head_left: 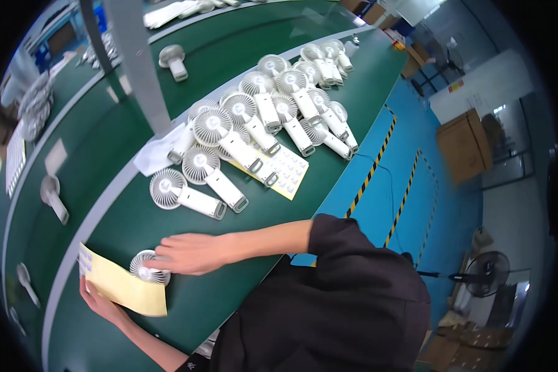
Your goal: Applying small circular brand or specification stickers to the center hub of handheld portable fans on an assembly line.
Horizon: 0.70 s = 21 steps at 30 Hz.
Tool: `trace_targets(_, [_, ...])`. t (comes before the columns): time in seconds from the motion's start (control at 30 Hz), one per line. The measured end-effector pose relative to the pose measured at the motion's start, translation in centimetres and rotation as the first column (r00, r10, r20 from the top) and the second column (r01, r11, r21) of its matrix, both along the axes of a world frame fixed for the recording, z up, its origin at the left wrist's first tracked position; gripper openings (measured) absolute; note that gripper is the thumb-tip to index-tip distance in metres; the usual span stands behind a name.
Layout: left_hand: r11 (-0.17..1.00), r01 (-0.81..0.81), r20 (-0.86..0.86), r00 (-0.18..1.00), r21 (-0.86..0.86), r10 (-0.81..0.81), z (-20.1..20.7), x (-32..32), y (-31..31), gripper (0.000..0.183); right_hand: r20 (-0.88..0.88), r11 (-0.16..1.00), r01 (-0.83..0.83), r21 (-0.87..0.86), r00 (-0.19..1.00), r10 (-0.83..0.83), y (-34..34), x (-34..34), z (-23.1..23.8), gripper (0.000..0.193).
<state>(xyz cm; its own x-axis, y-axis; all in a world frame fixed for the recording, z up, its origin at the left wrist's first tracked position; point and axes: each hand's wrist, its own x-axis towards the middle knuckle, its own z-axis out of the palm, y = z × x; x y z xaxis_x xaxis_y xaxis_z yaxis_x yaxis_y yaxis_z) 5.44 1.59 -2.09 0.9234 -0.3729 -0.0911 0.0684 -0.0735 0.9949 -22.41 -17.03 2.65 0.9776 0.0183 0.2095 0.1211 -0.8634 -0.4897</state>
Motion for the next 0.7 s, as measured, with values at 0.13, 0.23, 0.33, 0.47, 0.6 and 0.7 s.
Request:
trace_targets(0.13, [0.998, 0.033, 0.079, 0.996, 0.045, -0.036, 0.6, -0.8, -0.2, 0.039, 0.444, 0.865, 0.493, -0.094, 0.798, -0.407, -10.4, -9.5, 2.7, 0.035])
trace_targets(0.23, [0.997, 0.020, 0.161, 0.986, 0.076, -0.032, 1.0, -1.1, -0.2, 0.039, 0.621, 0.240, 0.907, -0.346, 0.413, -0.666, -19.3, -21.6, 4.7, 0.043])
trace_targets(0.33, [0.993, 0.010, 0.197, 0.980, 0.113, -0.032, 1.1, -1.2, -0.2, 0.040, 0.490, -0.198, 0.947, 0.255, -0.303, -0.818, -24.2, -33.2, 3.4, 0.051])
trace_targets(0.47, [0.996, 0.001, 0.183, 0.983, 0.087, -0.017, 0.7, -0.9, -0.2, 0.038, 0.301, -0.470, 0.882, 0.028, -0.456, -0.838, -25.8, -42.4, -2.4, 0.053])
trace_targets(0.6, [1.000, 0.020, 0.124, 0.992, 0.019, -0.022, -0.2, -0.4, -0.2, 0.035, 0.038, -0.212, 0.926, 0.313, -0.235, -0.971, -27.0, -44.2, -4.7, 0.042])
trace_targets(0.7, [0.999, -0.002, 0.239, 0.971, 0.034, -0.006, -0.5, -0.2, -0.1, 0.033, 0.234, -0.260, 0.949, 0.180, -0.298, -0.925, -28.2, -41.2, -1.4, 0.025])
